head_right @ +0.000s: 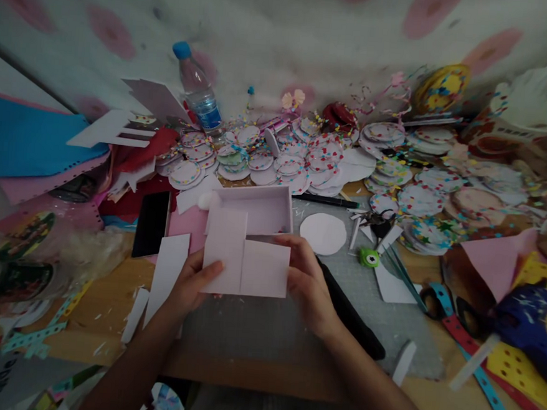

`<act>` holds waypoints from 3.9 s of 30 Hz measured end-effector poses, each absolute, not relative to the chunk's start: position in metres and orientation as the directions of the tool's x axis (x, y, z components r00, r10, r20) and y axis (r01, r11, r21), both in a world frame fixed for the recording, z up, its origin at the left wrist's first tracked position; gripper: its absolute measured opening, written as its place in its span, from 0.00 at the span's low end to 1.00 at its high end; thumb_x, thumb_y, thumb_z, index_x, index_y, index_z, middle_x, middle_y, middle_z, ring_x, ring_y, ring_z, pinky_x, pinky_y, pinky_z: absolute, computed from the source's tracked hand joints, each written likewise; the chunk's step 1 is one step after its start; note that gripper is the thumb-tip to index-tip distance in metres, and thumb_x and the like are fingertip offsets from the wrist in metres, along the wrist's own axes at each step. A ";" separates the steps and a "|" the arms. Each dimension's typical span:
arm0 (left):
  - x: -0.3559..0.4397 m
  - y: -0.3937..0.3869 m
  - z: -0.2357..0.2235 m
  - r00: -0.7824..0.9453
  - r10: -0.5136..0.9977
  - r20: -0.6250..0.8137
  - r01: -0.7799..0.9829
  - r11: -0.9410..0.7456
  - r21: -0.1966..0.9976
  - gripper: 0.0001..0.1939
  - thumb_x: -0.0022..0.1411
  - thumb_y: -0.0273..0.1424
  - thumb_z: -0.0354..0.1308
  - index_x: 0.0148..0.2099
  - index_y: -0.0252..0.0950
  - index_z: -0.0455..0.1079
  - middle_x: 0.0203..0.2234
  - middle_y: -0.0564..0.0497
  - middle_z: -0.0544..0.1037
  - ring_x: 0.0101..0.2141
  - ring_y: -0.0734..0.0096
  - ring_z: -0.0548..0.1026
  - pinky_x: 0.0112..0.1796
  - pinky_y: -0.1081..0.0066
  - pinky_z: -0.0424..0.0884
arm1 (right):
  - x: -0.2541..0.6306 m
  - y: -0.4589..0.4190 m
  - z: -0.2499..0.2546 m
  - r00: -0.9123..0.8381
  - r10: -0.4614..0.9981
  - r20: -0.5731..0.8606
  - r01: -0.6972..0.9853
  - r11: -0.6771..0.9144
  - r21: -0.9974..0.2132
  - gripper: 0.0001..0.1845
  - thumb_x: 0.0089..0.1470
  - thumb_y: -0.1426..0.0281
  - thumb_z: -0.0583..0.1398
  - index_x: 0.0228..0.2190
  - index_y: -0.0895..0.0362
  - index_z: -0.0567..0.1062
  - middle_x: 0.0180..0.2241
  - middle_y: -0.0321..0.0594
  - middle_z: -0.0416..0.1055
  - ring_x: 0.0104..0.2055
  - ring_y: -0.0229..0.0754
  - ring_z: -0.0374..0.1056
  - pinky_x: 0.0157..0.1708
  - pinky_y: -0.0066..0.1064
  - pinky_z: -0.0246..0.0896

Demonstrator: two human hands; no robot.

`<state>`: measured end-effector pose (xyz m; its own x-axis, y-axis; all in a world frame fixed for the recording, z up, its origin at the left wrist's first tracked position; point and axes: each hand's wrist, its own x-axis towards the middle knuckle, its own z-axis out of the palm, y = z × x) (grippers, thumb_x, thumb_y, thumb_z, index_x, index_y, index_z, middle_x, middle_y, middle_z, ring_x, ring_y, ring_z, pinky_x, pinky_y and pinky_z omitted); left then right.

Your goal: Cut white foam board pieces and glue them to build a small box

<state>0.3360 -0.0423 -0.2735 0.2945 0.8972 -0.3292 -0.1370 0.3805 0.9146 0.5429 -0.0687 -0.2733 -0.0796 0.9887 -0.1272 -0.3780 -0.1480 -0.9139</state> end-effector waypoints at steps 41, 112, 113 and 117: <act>0.347 -0.044 -0.274 0.286 0.899 -0.333 0.007 0.345 0.939 0.18 0.57 0.46 0.58 0.31 0.36 0.65 0.14 0.57 0.69 0.13 0.76 0.68 0.13 0.77 0.63 | 0.531 -0.079 -0.276 -0.105 0.945 -0.309 -0.188 -0.324 -0.927 0.20 0.49 0.51 0.62 0.31 0.53 0.65 0.22 0.32 0.62 0.19 0.34 0.60 0.14 0.25 0.60; 0.346 -0.042 -0.277 0.312 0.849 -0.427 -0.081 0.471 0.878 0.15 0.51 0.36 0.67 0.41 0.37 0.75 0.33 0.51 0.80 0.31 0.71 0.75 0.32 0.74 0.70 | 0.532 -0.072 -0.271 -0.010 0.942 -0.336 -0.259 -0.327 -0.909 0.16 0.52 0.56 0.61 0.32 0.54 0.67 0.26 0.33 0.62 0.25 0.34 0.58 0.21 0.24 0.55; 0.347 -0.042 -0.277 0.307 0.840 -0.447 -0.088 0.493 0.866 0.16 0.50 0.35 0.68 0.42 0.37 0.75 0.34 0.51 0.80 0.31 0.70 0.76 0.33 0.73 0.71 | 0.532 -0.072 -0.270 -0.005 0.948 -0.319 -0.247 -0.311 -0.918 0.16 0.52 0.55 0.61 0.32 0.54 0.67 0.25 0.33 0.62 0.24 0.34 0.58 0.21 0.24 0.55; 0.350 -0.040 -0.278 0.281 0.821 -0.496 -0.078 0.535 0.841 0.17 0.46 0.34 0.70 0.39 0.36 0.76 0.32 0.50 0.81 0.30 0.69 0.77 0.33 0.71 0.72 | 0.531 -0.072 -0.267 -0.029 0.965 -0.262 -0.163 -0.263 -0.951 0.17 0.52 0.54 0.60 0.29 0.54 0.66 0.23 0.33 0.60 0.22 0.34 0.56 0.19 0.24 0.53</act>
